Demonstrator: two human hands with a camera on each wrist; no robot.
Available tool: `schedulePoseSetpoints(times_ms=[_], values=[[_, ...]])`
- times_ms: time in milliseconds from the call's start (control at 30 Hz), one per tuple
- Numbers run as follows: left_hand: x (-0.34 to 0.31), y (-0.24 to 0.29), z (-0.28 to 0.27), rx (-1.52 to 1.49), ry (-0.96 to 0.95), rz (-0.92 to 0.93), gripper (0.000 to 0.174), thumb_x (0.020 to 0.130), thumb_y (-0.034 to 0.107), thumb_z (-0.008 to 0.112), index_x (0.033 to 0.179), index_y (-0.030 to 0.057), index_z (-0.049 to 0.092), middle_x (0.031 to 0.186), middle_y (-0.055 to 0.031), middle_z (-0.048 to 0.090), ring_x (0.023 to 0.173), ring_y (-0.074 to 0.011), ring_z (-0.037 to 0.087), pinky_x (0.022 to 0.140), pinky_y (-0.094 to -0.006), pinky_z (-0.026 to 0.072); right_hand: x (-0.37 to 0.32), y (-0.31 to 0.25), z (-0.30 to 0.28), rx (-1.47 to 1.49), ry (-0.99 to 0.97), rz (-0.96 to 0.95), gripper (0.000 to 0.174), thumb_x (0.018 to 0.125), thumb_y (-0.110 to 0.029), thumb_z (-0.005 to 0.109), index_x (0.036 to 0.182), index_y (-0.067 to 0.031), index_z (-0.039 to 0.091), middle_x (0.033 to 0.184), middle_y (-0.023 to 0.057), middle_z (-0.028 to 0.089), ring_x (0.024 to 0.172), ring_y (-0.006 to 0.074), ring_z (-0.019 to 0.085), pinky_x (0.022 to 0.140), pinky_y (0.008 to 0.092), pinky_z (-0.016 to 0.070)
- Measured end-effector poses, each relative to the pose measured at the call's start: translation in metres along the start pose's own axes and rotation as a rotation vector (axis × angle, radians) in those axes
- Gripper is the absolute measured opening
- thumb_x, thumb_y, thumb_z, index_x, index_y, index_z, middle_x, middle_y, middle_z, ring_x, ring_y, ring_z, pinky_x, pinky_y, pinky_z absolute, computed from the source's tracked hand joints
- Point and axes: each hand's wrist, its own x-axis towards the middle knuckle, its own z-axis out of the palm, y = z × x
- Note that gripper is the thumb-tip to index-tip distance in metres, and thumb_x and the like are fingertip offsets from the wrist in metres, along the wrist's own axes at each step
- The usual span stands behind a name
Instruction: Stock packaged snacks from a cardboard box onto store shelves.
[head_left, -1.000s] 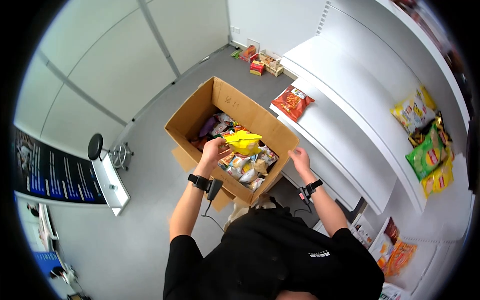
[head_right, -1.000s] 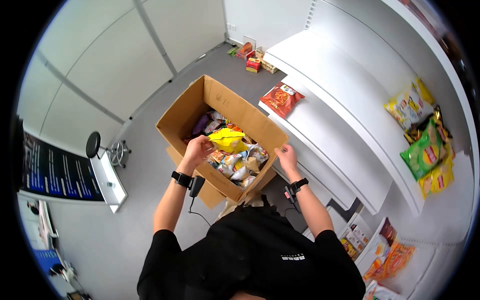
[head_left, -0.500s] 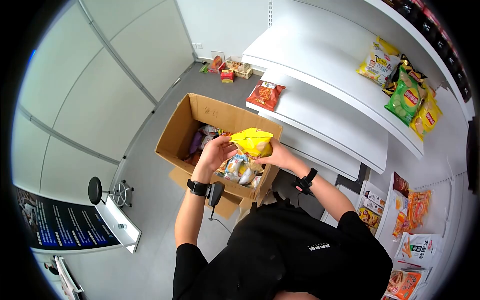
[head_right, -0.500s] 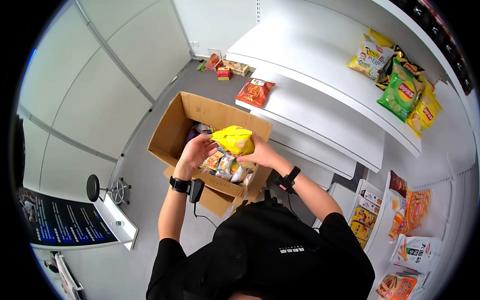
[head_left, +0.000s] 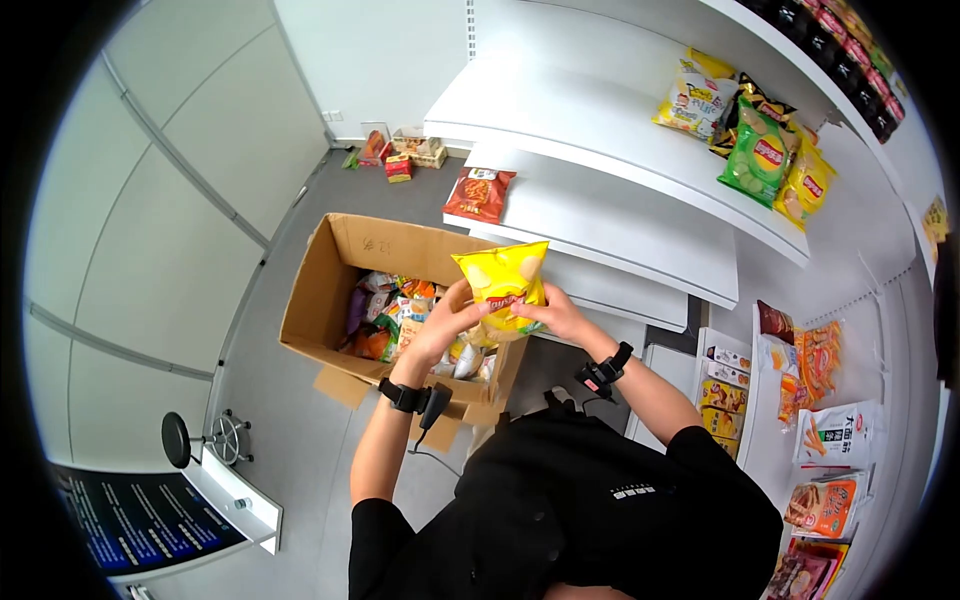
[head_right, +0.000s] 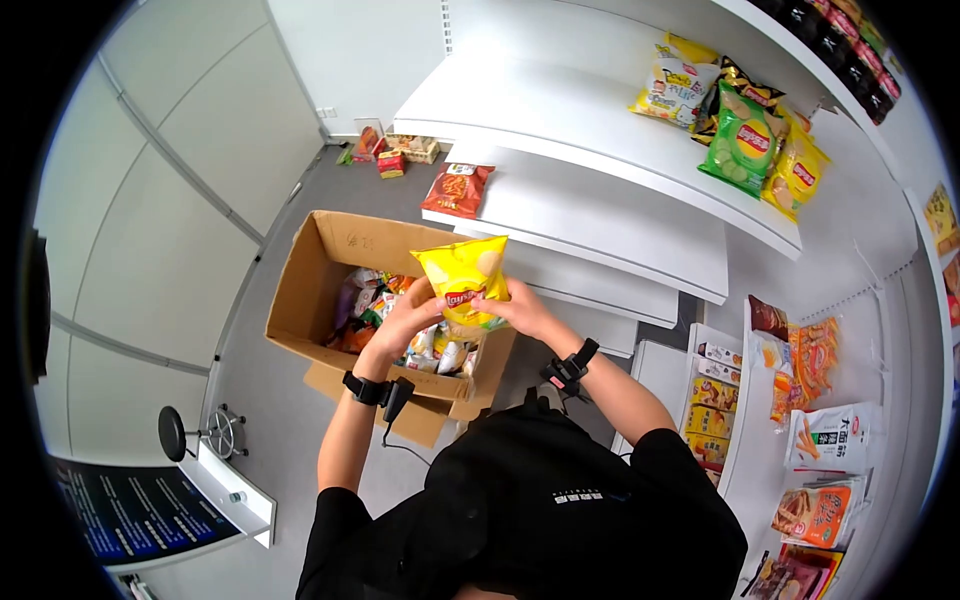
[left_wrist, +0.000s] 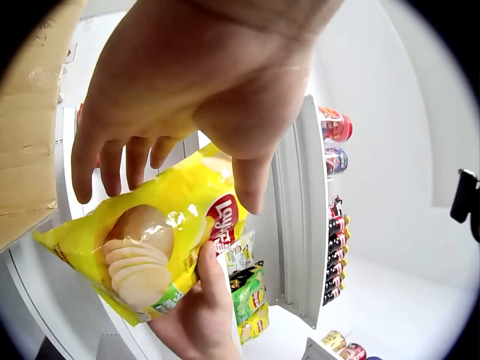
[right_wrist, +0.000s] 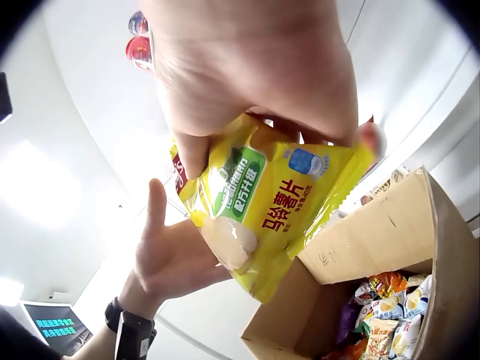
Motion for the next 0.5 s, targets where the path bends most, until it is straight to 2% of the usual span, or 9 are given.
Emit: schedulePoseSetpoints(times_ms=[67, 167, 300, 400, 500], values=[[0.01, -0.001, 0.011, 0.049, -0.047, 0.049, 0.058, 0.088, 0.03, 0.063, 0.132, 0.0025, 0.039, 0.124, -0.0083, 0.052, 0.116, -0.0187, 0.049, 0.097, -0.0344, 0.0413, -0.007, -0.011, 0.0, 0.015, 0.003, -0.02, 0.046, 0.084, -0.021, 0.068, 0.12, 0.0006, 0.05, 0.112, 0.007, 0.059, 0.099, 0.0141, 0.057, 0.088, 0.0301, 0.0457], [0.028, -0.011, 0.018, -0.022, -0.016, -0.069, 0.048, 0.09, 0.028, 0.06, 0.127, 0.0022, 0.044, 0.118, -0.0072, 0.056, 0.108, -0.0168, 0.055, 0.091, -0.0323, 0.0459, -0.015, -0.019, -0.007, 0.05, 0.042, -0.028, 0.047, 0.085, -0.023, 0.067, 0.121, 0.0013, 0.05, 0.113, 0.0079, 0.059, 0.1, 0.0144, 0.057, 0.088, 0.0303, 0.0457], [0.043, -0.01, 0.041, -0.049, -0.026, -0.063, 0.042, 0.092, 0.027, 0.057, 0.123, 0.0025, 0.047, 0.113, -0.0063, 0.058, 0.098, -0.0145, 0.06, 0.081, -0.0286, 0.0505, -0.026, -0.017, -0.028, 0.013, 0.129, -0.072, 0.047, 0.087, -0.025, 0.065, 0.121, 0.0022, 0.049, 0.113, 0.0084, 0.058, 0.1, 0.0149, 0.057, 0.088, 0.0298, 0.046], [0.055, -0.014, 0.06, -0.09, -0.062, -0.027, 0.042, 0.092, 0.028, 0.058, 0.123, 0.0026, 0.047, 0.113, -0.0064, 0.058, 0.098, -0.0145, 0.059, 0.081, -0.0284, 0.0503, -0.034, -0.02, -0.042, -0.027, 0.226, -0.177, 0.045, 0.088, -0.024, 0.064, 0.121, 0.0023, 0.048, 0.112, 0.0083, 0.059, 0.1, 0.0147, 0.057, 0.087, 0.0288, 0.0465], [0.066, -0.008, 0.085, -0.093, -0.057, -0.055, 0.041, 0.091, 0.023, 0.059, 0.123, -0.0001, 0.047, 0.113, -0.0068, 0.058, 0.099, -0.0134, 0.058, 0.085, -0.0272, 0.0474, -0.047, -0.031, -0.059, 0.072, 0.254, -0.13, 0.044, 0.089, -0.023, 0.062, 0.121, 0.003, 0.047, 0.112, 0.0087, 0.059, 0.1, 0.0148, 0.058, 0.086, 0.0282, 0.0469]])
